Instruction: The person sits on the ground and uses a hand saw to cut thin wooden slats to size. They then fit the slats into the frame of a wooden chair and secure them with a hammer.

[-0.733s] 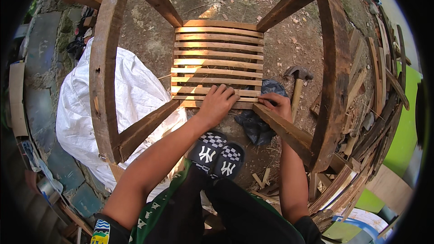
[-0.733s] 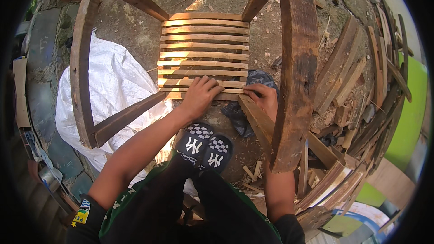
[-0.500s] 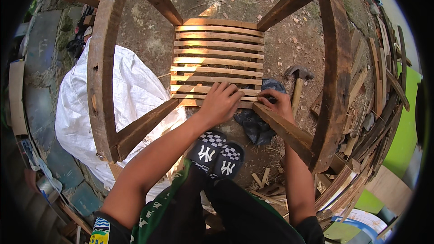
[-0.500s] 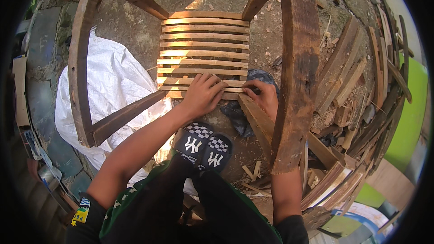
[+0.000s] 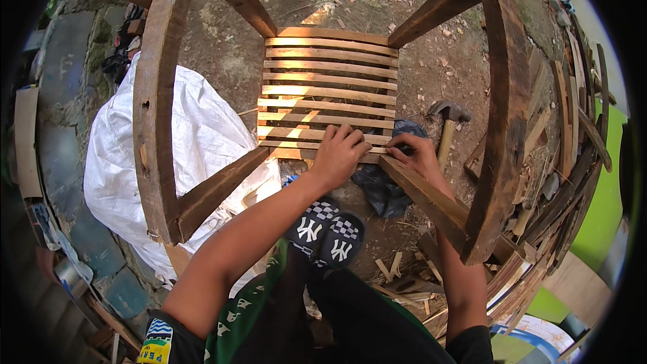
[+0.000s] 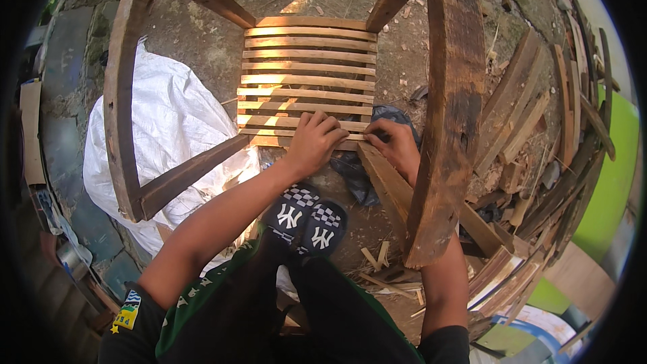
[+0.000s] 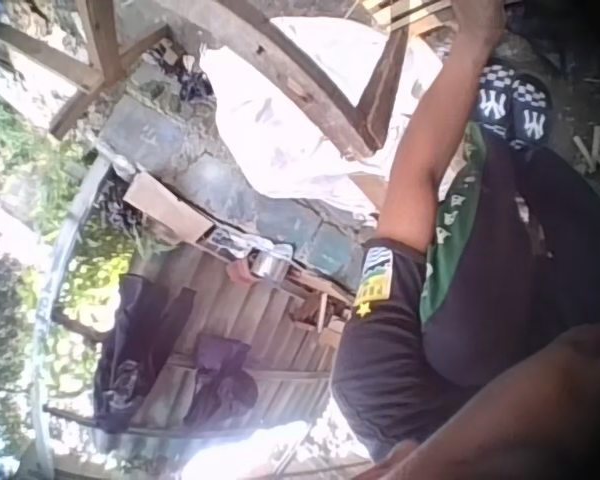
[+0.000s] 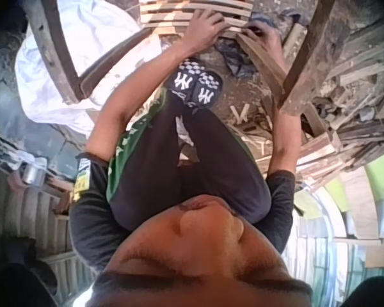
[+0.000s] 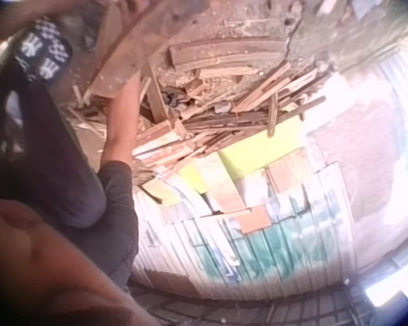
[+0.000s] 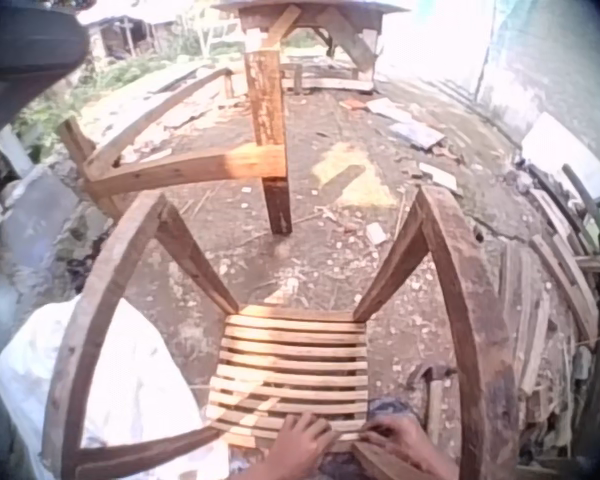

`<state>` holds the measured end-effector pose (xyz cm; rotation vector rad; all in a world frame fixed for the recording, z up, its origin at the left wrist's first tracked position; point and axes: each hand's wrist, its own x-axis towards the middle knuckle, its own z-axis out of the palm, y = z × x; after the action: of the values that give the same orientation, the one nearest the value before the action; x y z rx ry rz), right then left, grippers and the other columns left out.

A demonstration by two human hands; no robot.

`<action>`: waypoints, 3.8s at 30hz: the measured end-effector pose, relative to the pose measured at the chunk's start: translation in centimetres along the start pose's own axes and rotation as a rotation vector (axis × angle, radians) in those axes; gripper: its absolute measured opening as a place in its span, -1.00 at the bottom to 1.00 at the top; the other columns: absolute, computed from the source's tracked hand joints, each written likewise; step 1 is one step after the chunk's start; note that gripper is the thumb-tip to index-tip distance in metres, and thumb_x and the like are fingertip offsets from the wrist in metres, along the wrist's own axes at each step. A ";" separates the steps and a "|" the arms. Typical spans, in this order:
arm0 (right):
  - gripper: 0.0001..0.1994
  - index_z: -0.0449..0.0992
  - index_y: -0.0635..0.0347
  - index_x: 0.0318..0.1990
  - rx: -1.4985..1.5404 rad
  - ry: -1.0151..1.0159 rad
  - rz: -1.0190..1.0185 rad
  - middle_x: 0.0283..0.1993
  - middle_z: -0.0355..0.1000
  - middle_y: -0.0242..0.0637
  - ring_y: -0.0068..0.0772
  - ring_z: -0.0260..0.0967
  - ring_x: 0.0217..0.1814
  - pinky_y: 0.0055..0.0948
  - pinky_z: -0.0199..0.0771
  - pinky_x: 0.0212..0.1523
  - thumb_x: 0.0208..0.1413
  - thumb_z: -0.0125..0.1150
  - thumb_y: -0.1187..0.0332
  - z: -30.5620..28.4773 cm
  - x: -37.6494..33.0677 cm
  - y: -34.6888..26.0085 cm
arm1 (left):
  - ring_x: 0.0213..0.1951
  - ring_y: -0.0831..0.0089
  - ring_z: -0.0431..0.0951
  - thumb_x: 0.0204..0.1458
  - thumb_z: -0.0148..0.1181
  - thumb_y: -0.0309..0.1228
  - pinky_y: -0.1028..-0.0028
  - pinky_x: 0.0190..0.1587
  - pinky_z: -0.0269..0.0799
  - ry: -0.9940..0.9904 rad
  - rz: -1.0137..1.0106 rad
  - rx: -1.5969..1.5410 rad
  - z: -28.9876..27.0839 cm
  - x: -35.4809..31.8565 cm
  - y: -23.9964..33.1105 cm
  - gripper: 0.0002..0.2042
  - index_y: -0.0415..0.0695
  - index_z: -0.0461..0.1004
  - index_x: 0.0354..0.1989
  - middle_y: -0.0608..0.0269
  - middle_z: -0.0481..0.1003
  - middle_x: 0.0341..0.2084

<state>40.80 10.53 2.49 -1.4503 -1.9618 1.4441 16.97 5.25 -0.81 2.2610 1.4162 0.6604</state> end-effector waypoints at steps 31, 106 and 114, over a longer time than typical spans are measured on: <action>-0.86 0.70 0.33 -0.27 -0.045 -0.206 0.180 -0.32 0.65 -0.16 -0.36 0.60 -0.23 -0.31 0.55 -0.11 0.07 0.49 0.43 -2.0 1.8 -0.2 | 0.07 0.19 0.44 0.05 0.34 -0.48 0.12 0.15 0.18 -0.068 -0.067 -0.305 0.9 2.4 0.6 -0.78 -0.02 0.64 -0.11 0.28 0.55 -0.17; -0.94 0.65 0.39 -0.35 0.129 -0.317 0.259 -0.38 0.65 -0.21 -0.45 0.59 -0.30 -0.39 0.58 -0.23 0.10 0.38 0.55 -2.7 3.0 -0.1 | 0.05 0.28 0.43 0.14 0.34 -0.33 0.16 0.09 0.20 -0.050 0.110 -0.107 1.1 1.3 -0.9 -0.85 -0.03 0.61 -0.16 0.36 0.50 -0.20; -0.93 0.70 0.33 -0.37 -0.041 -0.362 0.220 -0.40 0.65 -0.18 -0.41 0.59 -0.32 -0.34 0.58 -0.17 -0.02 0.40 0.51 -2.5 3.6 -1.3 | 0.04 0.27 0.43 0.12 0.37 -0.33 0.16 0.06 0.20 -0.053 0.087 -0.135 1.1 1.4 -0.9 -0.85 -0.02 0.61 -0.17 0.36 0.49 -0.22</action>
<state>40.32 14.94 3.57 -1.5513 -2.0971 1.8860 17.52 6.82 -1.94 2.2268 1.2166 0.6961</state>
